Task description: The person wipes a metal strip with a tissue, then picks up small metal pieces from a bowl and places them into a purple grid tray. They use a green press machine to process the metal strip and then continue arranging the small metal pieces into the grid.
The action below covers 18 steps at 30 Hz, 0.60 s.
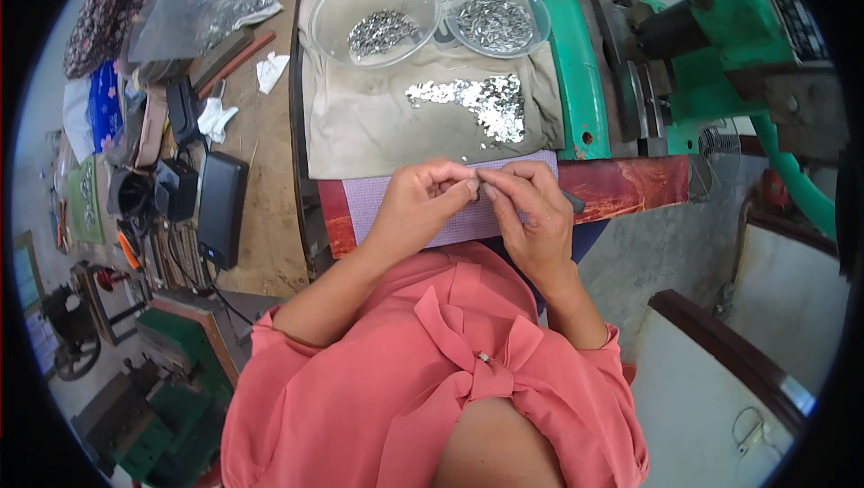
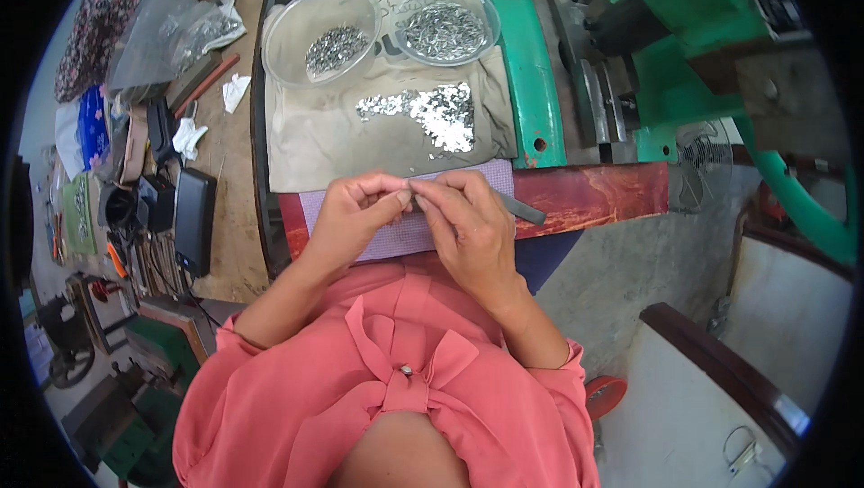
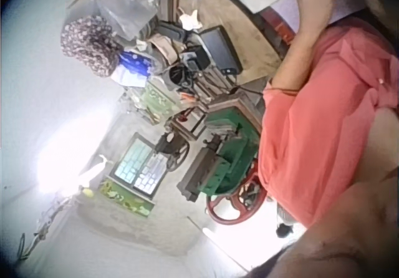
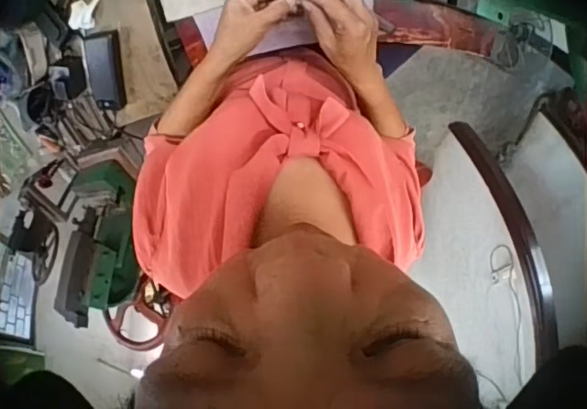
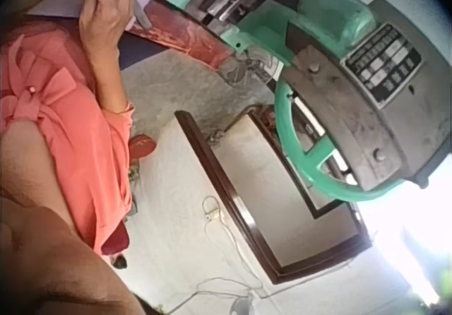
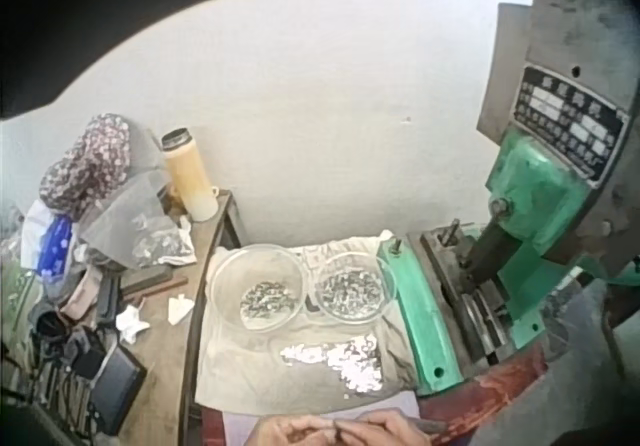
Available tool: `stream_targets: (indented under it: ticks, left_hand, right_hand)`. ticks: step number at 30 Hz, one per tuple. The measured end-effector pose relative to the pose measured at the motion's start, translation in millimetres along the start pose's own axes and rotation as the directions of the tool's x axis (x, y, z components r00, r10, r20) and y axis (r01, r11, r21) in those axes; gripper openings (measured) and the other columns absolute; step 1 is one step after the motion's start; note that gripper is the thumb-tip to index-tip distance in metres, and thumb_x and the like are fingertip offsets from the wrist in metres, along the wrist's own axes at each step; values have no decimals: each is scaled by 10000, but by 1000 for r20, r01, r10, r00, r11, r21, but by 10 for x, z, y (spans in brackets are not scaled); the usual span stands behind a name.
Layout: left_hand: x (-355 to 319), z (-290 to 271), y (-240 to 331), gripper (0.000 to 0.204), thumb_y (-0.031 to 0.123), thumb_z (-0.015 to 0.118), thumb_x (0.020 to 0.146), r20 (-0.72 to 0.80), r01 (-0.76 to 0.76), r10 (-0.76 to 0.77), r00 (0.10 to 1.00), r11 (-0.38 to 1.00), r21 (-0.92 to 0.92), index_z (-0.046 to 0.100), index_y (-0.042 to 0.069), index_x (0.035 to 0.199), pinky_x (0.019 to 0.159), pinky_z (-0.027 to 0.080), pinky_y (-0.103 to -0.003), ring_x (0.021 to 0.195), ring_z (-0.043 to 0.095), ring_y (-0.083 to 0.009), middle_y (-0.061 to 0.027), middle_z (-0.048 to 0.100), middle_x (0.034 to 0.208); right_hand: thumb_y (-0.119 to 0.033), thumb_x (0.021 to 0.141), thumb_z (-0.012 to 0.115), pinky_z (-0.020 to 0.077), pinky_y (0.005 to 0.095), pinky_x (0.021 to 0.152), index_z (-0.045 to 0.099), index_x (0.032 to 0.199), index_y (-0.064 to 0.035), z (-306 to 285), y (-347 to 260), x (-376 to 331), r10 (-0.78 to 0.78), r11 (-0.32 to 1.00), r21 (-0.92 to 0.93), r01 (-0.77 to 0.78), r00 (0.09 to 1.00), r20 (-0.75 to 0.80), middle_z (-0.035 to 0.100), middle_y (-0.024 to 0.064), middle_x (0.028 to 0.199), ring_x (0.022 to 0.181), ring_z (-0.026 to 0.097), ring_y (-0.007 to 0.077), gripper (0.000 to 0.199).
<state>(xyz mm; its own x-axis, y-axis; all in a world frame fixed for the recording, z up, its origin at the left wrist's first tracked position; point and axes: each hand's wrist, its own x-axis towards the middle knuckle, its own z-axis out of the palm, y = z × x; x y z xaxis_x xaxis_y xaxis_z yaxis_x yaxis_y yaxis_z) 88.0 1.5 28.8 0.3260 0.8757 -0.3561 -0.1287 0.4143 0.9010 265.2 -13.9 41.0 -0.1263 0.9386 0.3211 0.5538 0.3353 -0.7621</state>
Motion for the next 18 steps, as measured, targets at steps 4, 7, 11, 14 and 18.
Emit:
stream_targets:
  ticks: [4,7,11,14,18]
  left_hand:
    - [185,-46,88,181,40,593,944,96,-72,55,994,979,192,670,-30,1093,754,485,-242,854,600,-101,-44,626,973]
    - [287,-60,149,225,-3,550,925,169,-201,158,973,939,280,661,-22,1120,775,487,-260,865,608,-131,-66,616,957]
    - [416,-117,181,305,-53,523,865,210,-195,130,969,924,329,664,-9,1133,794,481,-281,892,606,-155,-82,615,950]
    - [459,-224,235,346,-64,512,841,213,-212,129,969,875,435,668,3,1143,793,474,-287,899,602,-158,-84,614,946]
    - [477,-447,224,364,-66,498,836,143,-194,138,980,822,536,672,9,1148,780,467,-282,875,594,-161,-90,613,946]
  right_hand:
    - [-9,791,750,510,320,643,729,996,-61,-20,121,162,37,998,53,-35,999,-36,643,89,906,776,650,229,213]
    - [-1,790,751,507,317,639,724,973,-49,-21,239,259,53,995,87,-51,998,-21,648,91,892,759,651,226,191]
    - [-3,802,742,501,318,634,707,920,-31,-48,348,357,40,998,56,-41,999,18,647,96,885,745,649,217,126]
    - [-2,800,741,500,326,642,695,890,-26,-63,359,368,74,996,55,-76,996,50,645,97,877,748,648,227,104]
    - [-9,791,744,497,346,670,686,876,-29,-8,369,267,123,988,85,-128,990,67,639,100,869,767,643,249,105]
